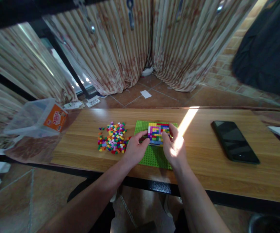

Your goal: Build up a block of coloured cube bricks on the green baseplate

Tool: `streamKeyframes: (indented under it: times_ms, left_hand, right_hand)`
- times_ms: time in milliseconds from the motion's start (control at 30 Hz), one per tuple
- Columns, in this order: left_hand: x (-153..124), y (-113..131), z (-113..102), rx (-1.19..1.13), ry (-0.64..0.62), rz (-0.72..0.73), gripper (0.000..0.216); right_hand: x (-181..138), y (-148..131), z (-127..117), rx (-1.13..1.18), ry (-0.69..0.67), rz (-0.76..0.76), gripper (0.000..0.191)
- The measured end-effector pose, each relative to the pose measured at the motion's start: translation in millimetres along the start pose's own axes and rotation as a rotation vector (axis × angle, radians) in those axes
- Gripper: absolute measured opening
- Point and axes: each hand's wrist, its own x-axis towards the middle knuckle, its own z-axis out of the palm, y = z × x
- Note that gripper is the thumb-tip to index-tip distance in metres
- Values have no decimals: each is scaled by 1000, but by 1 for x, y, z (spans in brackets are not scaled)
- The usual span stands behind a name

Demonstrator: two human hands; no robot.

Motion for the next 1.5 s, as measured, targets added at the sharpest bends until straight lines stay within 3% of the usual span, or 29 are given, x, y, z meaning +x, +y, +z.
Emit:
streamKeyframes:
  times_ms: [133,267,433,767,1200,1367,1500]
  left_hand:
    - [-12,0,3,20,26,8,31]
    - [-12,-5,7,-103,27,-20,32]
    - [2,-11,12,-288,23,-47,43]
    - [8,-1,20,-72,81,-45,44]
    - [13,-6,23,-91,81,-34,43]
    - [10,1,5,13,51,-2,42]
    - [16,4,-41,186,4,49,34]
  right_hand:
    - [-2,0,-2,0,-14,19,54]
    - [-2,-7,-6,96,-59,41,48]
    - [5,-12,-7,159,-15,162,60]
    - [14,1,1,73,-18,181,65]
    - [6,-8,10,-205,101,92,56]
    - [7,-5,5,-187,69,67,55]
    - [9,-1,3,-145,34,120,56]
